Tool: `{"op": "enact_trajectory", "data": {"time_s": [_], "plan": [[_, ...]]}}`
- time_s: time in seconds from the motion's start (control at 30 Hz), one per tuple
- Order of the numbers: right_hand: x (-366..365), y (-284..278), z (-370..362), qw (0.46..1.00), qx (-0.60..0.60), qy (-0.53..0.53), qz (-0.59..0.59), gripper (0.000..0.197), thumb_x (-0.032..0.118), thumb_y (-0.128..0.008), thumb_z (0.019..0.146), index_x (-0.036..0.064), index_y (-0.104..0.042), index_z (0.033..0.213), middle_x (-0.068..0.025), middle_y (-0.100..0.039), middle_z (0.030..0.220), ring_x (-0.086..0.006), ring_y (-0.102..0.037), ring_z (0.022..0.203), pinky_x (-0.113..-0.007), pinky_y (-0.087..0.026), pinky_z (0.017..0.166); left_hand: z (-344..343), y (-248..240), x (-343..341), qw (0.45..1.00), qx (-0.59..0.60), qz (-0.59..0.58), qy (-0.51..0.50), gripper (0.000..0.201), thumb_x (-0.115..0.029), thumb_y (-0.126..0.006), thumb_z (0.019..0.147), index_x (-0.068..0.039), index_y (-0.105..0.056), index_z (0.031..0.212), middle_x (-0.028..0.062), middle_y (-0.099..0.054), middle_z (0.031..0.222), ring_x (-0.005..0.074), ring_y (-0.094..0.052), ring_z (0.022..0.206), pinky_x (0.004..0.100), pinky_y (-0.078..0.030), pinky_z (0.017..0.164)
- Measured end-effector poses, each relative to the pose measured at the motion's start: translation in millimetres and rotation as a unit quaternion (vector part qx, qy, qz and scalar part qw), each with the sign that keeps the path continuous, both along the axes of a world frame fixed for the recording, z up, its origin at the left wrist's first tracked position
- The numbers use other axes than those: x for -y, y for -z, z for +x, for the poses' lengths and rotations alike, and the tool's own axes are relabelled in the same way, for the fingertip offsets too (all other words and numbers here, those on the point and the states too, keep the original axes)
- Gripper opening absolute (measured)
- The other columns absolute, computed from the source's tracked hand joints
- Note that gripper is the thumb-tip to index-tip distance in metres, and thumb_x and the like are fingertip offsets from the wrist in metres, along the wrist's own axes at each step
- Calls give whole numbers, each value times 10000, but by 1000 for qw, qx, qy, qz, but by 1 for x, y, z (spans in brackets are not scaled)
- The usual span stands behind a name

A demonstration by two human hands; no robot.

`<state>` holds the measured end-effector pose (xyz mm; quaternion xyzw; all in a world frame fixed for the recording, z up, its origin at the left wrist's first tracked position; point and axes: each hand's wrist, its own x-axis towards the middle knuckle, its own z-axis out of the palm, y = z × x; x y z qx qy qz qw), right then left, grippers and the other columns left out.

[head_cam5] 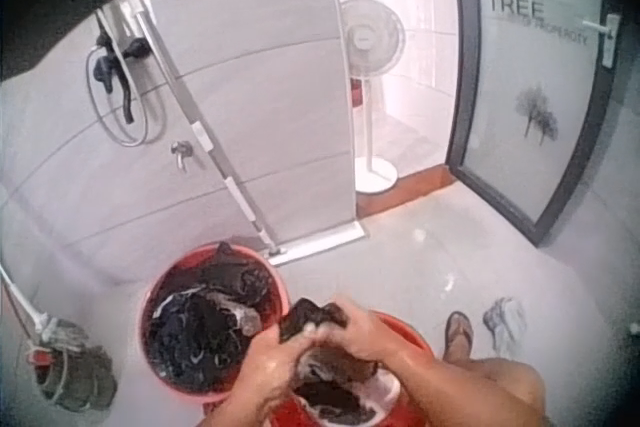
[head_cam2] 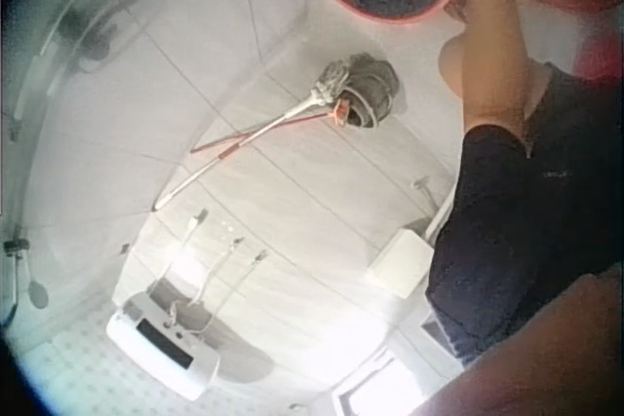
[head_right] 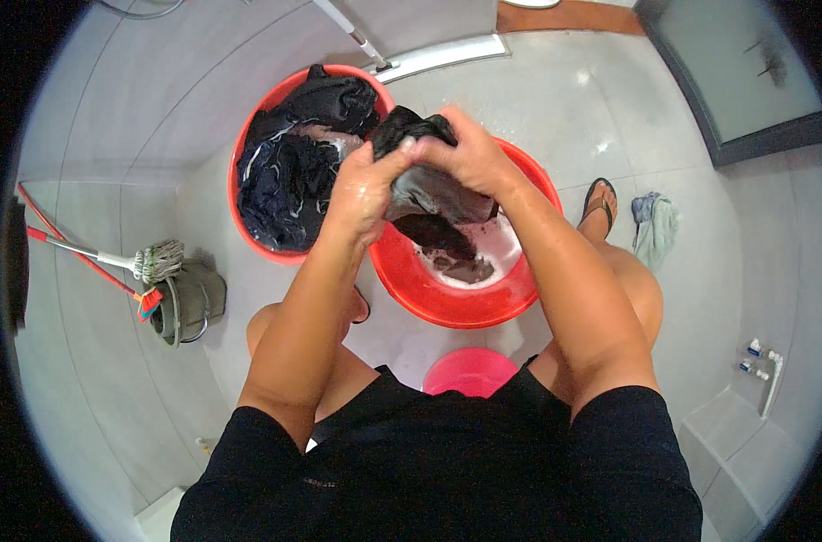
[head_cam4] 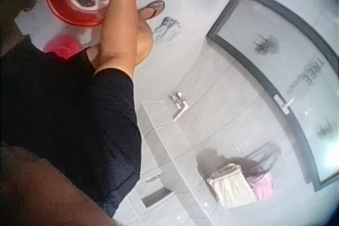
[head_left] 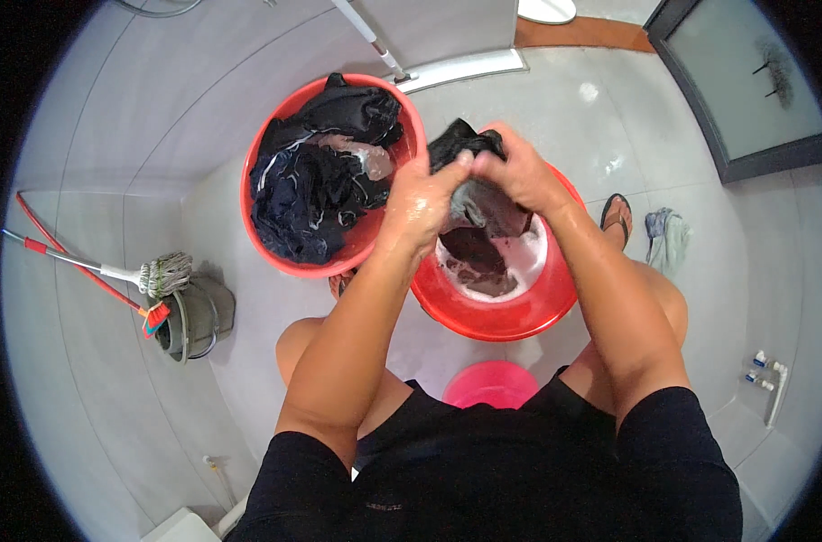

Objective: The person washes dark clothing items by hand inside a red basin filled with soapy water, rubbing, squeezing, and wringing out individual pieces of fabric.

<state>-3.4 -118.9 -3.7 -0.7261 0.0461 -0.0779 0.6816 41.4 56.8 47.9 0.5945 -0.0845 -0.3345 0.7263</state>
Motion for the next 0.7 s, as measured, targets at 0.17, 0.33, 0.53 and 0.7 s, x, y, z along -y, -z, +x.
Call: {"op": "enact_trajectory", "data": {"time_s": [0.17, 0.33, 0.53, 0.7], "plan": [[10, 5, -24, 977, -160, -124, -61, 421, 217, -829, 792, 0, -693, 1126, -35, -682, 941, -149, -635, 888, -320, -511, 841, 18, -7, -9, 975, -83, -104, -178, 221, -176, -649, 992, -59, -619, 1177, 65, -685, 1093, 224, -667, 975, 410, -543, 919], [18, 0, -27, 977, -158, -74, 123, 399, 142, -747, 852, 12, -665, 1221, -37, -676, 1009, -136, -623, 913, -292, -517, 843, 29, 13, -16, 964, -52, -70, -250, 305, -167, -640, 1001, -6, -574, 1251, 76, -651, 1140, 218, -631, 977, 367, -516, 897], [-63, -42, -14, 995, 73, 44, 48, 325, 125, -751, 841, 19, -676, 1139, -35, -677, 1051, -125, -625, 954, -289, -518, 860, 29, 53, -1, 956, -144, -65, -247, 179, -206, -695, 965, -68, -603, 1033, 29, -654, 896, 170, -638, 744, 345, -533, 646], [-98, -22, -15, 936, 212, 120, -254, 201, 208, -782, 818, 29, -694, 843, -157, -646, 810, -310, -668, 803, -347, -539, 818, 16, 103, 15, 966, -216, -66, -128, 443, -480, -775, 869, -115, -596, 1046, 13, -611, 865, 135, -605, 769, 321, -486, 600]]}}
